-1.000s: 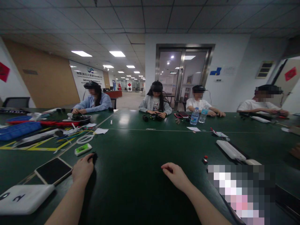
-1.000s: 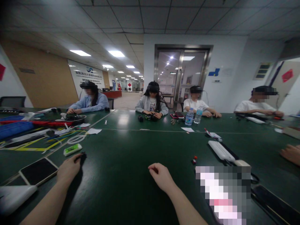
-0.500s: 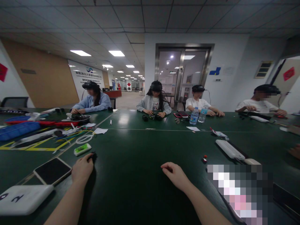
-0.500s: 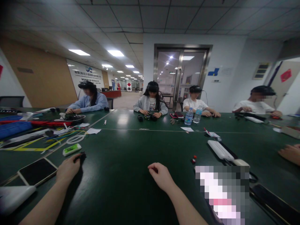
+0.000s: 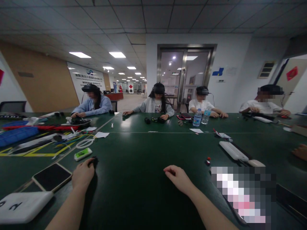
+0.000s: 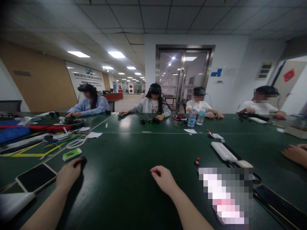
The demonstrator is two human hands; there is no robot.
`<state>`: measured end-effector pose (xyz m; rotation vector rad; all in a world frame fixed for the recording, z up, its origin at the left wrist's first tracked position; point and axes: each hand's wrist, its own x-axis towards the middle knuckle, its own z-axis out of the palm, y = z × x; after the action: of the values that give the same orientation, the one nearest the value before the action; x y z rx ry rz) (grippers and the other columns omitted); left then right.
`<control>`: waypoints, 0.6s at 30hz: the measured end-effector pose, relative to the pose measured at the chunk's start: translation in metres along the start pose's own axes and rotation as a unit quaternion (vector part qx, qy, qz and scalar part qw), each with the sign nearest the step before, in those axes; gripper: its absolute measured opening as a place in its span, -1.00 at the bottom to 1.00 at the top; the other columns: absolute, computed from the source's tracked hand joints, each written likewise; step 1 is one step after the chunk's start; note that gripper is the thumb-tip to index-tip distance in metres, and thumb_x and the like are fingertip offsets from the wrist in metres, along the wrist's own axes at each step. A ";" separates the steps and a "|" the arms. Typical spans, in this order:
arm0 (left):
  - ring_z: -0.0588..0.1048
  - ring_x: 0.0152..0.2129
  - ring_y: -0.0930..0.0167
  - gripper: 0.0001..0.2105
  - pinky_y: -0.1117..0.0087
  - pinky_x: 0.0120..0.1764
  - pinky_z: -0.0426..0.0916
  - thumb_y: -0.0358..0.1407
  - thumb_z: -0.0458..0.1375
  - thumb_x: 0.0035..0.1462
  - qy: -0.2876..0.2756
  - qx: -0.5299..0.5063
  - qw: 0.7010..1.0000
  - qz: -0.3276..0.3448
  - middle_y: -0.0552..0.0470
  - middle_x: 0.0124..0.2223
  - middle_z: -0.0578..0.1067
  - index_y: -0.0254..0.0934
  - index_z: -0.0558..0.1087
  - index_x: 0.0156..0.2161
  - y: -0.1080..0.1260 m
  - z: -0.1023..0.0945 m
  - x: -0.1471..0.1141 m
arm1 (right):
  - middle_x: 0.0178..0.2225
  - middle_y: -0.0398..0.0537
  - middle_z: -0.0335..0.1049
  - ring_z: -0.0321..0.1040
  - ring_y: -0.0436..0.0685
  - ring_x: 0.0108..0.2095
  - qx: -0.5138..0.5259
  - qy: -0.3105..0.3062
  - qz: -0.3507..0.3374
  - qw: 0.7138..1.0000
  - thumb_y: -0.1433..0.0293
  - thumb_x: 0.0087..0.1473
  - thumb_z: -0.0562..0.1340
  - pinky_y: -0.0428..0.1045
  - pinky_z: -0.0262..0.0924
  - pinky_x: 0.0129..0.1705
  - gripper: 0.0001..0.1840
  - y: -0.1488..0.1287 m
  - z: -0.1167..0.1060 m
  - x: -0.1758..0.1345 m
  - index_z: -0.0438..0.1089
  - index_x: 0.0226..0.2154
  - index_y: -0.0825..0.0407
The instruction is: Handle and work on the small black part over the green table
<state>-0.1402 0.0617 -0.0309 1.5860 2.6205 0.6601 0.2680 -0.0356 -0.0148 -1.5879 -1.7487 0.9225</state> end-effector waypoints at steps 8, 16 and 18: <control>0.48 -0.22 0.15 -0.60 0.23 -0.23 0.39 -0.27 -0.07 0.11 0.019 0.008 1.000 0.009 -0.20 -0.06 0.46 -0.21 0.40 0.03 -0.005 0.006 0.004 | -0.19 -0.11 0.40 0.35 0.09 -0.18 0.012 -0.001 -0.002 1.000 0.38 0.10 0.14 -0.01 0.25 -0.15 -0.77 0.008 0.001 0.003 0.40 -0.17 -0.01; 0.47 -0.20 0.14 -0.60 0.23 -0.24 0.38 -0.26 -0.09 0.12 0.003 0.004 1.000 0.006 -0.21 -0.06 0.45 -0.21 0.39 0.03 -0.003 0.004 0.003 | -0.17 -0.11 0.39 0.35 0.09 -0.17 0.012 -0.004 0.001 1.000 0.37 0.10 0.14 0.00 0.25 -0.14 -0.76 0.008 0.001 0.001 0.40 -0.16 -0.03; 0.46 -0.19 0.14 -0.60 0.23 -0.23 0.38 -0.26 -0.10 0.13 -0.001 0.003 1.000 0.007 -0.22 -0.05 0.44 -0.20 0.38 0.04 -0.003 0.002 0.002 | -0.18 -0.11 0.39 0.35 0.09 -0.17 0.014 -0.003 -0.001 1.000 0.37 0.10 0.14 0.00 0.25 -0.14 -0.76 0.008 0.001 0.001 0.39 -0.16 -0.03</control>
<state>-0.1431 0.0630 -0.0337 1.6067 2.6148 0.6508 0.2713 -0.0343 -0.0222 -1.5667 -1.7338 0.9465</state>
